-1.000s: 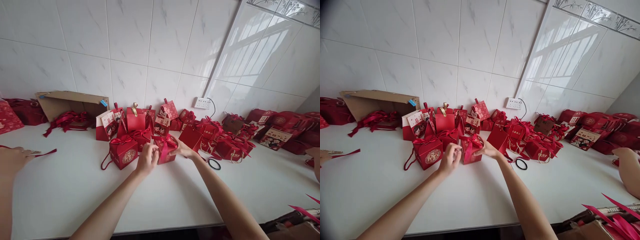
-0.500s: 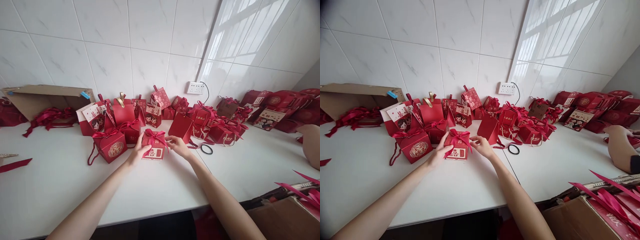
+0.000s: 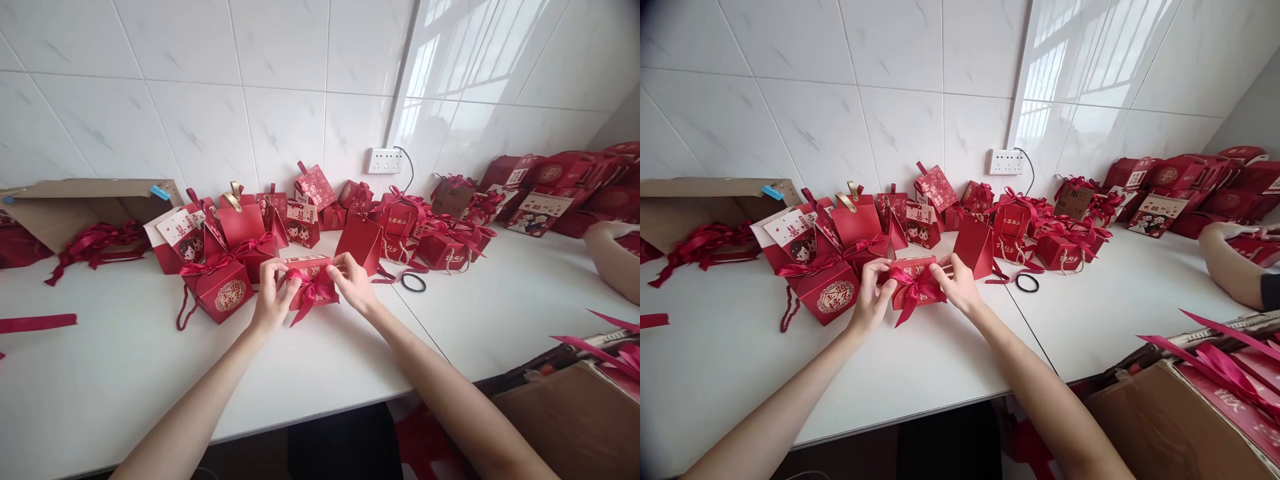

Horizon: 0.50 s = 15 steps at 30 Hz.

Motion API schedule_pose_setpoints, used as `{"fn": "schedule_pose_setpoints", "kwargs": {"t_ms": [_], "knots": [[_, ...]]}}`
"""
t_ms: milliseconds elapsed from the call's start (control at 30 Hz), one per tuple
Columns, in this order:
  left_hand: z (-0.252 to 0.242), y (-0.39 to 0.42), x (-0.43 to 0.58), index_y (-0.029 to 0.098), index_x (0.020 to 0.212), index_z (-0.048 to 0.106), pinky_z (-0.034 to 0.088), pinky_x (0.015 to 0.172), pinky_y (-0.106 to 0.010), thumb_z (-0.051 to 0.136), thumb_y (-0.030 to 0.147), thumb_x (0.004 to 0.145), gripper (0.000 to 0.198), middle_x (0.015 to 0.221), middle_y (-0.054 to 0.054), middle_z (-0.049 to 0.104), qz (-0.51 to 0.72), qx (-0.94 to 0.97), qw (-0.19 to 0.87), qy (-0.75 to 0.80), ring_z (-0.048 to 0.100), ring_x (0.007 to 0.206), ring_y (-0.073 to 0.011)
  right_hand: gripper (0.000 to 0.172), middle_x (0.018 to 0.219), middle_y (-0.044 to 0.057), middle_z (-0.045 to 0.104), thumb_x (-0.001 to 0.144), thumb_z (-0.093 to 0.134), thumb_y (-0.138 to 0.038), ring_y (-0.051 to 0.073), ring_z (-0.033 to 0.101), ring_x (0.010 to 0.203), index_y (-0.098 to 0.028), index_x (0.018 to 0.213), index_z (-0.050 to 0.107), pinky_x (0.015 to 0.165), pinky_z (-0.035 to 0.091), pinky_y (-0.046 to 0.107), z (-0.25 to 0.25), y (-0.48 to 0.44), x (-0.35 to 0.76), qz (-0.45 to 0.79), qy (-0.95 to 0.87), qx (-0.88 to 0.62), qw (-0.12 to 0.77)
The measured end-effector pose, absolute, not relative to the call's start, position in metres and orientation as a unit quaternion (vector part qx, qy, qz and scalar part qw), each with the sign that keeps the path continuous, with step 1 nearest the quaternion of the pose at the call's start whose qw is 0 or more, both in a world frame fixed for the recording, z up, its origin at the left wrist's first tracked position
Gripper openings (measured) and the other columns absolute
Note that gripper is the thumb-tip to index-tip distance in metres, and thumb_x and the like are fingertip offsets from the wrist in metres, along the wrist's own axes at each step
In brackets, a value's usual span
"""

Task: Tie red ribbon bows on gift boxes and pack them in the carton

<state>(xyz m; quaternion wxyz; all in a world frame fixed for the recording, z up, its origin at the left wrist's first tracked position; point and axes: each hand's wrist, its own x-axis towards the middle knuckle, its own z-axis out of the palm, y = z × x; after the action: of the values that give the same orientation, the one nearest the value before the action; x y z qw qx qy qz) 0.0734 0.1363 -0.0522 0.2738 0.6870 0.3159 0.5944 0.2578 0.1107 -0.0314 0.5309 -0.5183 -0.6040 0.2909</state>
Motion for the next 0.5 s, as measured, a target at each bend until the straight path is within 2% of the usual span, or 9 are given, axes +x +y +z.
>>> {"fn": "schedule_pose_setpoints", "kwargs": {"t_ms": [133, 300, 500], "knots": [[-0.0468, 0.1313, 0.0771, 0.022, 0.086, 0.046, 0.049, 0.089, -0.036, 0.058, 0.046, 0.080, 0.028, 0.104, -0.007, 0.044, 0.581, 0.701, 0.225, 0.348, 0.048, 0.111, -0.0216, 0.036, 0.087, 0.002, 0.061, 0.075, 0.059, -0.053, 0.021, 0.062, 0.086, -0.024, 0.081, 0.039, 0.076, 0.052, 0.037, -0.0306, 0.1082, 0.2541, 0.259, -0.631, -0.515, 0.519], [-0.0427, 0.1309, 0.0753, 0.021, 0.073, 0.047, 0.052, 0.081, -0.031, 0.057, 0.037, 0.080, 0.021, 0.096, -0.006, 0.046, 0.579, 0.693, 0.223, 0.366, 0.051, 0.107, -0.0208, 0.030, 0.084, 0.003, 0.052, 0.079, 0.053, -0.050, 0.019, 0.059, 0.083, -0.023, 0.072, 0.041, 0.071, 0.053, 0.035, -0.0367, 0.1134, 0.2553, 0.200, -0.650, -0.530, 0.507], [-0.0444, 0.1360, 0.0710, 0.020, 0.071, 0.049, 0.047, 0.093, -0.036, 0.057, 0.037, 0.078, 0.021, 0.117, -0.008, 0.051, 0.567, 0.674, 0.291, 0.373, 0.050, 0.118, -0.0243, 0.028, 0.098, 0.005, 0.052, 0.078, 0.053, -0.048, 0.020, 0.060, 0.094, -0.021, 0.073, 0.046, 0.076, 0.052, 0.034, -0.0398, 0.1174, 0.2568, 0.274, -0.632, -0.501, 0.524]]}}
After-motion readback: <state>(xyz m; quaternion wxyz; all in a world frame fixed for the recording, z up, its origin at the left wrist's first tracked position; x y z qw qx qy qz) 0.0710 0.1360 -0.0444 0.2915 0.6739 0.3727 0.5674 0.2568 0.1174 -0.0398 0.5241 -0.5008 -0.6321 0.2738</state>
